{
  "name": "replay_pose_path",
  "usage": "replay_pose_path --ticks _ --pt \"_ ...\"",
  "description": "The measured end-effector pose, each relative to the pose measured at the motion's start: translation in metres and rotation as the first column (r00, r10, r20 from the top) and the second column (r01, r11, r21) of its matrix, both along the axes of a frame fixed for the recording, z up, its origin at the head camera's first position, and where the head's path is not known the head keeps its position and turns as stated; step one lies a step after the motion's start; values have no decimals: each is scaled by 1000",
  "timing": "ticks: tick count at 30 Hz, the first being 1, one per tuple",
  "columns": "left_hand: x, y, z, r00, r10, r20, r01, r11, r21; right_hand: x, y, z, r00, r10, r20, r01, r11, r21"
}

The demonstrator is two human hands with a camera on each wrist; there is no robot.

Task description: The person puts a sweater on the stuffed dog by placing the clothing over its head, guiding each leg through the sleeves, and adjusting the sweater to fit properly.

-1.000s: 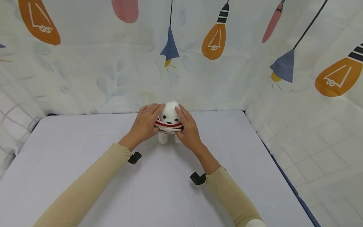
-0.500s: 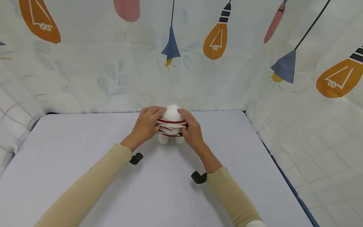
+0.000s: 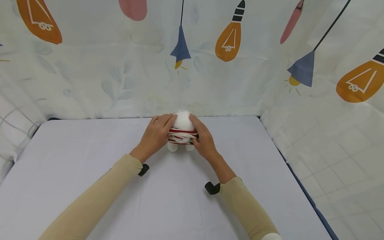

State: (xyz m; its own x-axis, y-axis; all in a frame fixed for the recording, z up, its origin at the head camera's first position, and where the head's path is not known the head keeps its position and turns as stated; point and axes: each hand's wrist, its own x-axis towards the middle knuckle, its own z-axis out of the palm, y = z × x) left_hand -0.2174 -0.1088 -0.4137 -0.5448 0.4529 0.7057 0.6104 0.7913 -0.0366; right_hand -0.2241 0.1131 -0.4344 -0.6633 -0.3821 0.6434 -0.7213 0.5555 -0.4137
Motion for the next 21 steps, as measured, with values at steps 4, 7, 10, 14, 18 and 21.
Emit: replay_pose_path --ticks 4,7,10,14,18,21 --pt "0 -1 0 1000 -4 -6 4 1000 18 -4 2 1 999 29 -34 -29 999 -24" --pt "0 -2 0 999 -28 43 25 997 70 -6 4 4 998 61 31 -58 995 -85" --pt "-1 -1 0 989 -70 133 49 987 151 -7 6 7 987 86 135 -65 986 -155" --pt "1 1 -3 945 -167 282 84 955 283 -7 11 9 956 145 257 -87 970 -225" --pt "4 2 -6 869 -303 391 132 904 408 -5 15 11 892 206 403 -106 961 -256" --pt "7 2 -7 802 -378 463 135 869 476 0 18 20 832 240 500 -114 956 -269"
